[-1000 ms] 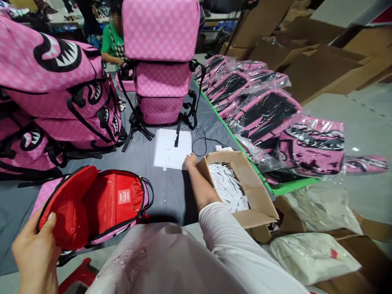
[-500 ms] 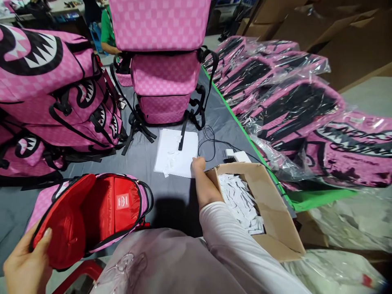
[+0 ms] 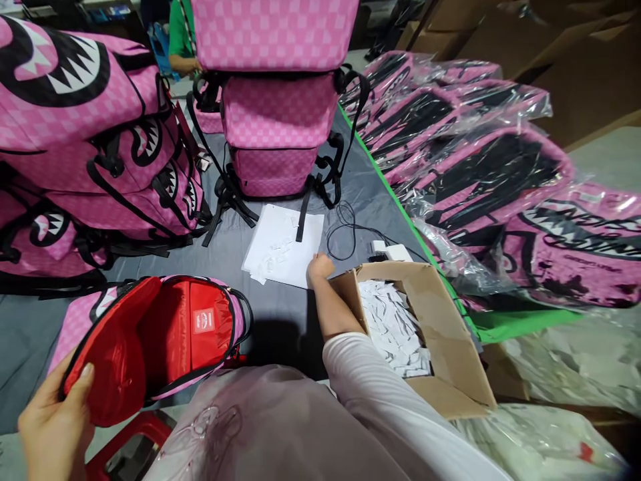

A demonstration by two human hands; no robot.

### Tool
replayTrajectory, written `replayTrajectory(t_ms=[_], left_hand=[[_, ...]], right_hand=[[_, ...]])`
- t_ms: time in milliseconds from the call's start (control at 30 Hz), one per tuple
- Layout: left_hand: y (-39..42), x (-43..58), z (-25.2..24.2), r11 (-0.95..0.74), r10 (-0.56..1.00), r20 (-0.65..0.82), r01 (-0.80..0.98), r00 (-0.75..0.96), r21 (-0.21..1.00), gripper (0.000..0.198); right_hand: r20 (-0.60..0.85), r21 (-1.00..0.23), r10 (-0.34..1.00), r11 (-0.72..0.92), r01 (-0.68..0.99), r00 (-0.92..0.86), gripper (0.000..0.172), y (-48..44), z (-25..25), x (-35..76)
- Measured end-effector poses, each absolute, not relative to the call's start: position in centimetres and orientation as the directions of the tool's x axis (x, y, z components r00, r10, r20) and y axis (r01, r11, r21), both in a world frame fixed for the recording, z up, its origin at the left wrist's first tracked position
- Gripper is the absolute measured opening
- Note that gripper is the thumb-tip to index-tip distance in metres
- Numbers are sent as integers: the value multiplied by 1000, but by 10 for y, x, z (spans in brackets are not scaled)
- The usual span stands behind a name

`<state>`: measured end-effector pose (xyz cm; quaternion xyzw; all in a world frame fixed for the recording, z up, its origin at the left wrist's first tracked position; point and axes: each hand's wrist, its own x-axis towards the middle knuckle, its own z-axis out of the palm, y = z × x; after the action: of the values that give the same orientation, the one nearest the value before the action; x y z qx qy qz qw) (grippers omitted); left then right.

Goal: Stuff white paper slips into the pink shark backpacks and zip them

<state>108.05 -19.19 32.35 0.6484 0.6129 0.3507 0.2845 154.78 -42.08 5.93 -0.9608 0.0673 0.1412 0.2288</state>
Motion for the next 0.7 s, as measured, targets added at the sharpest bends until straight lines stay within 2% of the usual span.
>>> replayTrajectory(t_ms=[133, 400, 533, 600, 700], left_hand=[[-202, 1090, 334, -62, 994, 106, 610, -36, 790, 61], [-209, 1099, 337, -100, 990, 141, 580, -25, 808, 60], [-206, 1097, 334, -84, 994, 110, 563, -12, 822, 71], [-204, 1096, 332, -88, 994, 108, 561, -2, 823, 73], [-200, 1094, 329, -110, 991, 131, 563, 3, 819, 69]], right_hand=[[-201, -409, -29, -906, -111, 979, 41, -419, 66, 1542], [-113, -400, 39, -916, -9, 993, 39, -422, 63, 1547], [14, -385, 120, -916, 116, 993, 36, -419, 65, 1545], [-5, -419, 172, -895, 155, 985, 33, -413, 70, 1543], [-159, -493, 105, -870, 13, 982, 35, -402, 80, 1548]])
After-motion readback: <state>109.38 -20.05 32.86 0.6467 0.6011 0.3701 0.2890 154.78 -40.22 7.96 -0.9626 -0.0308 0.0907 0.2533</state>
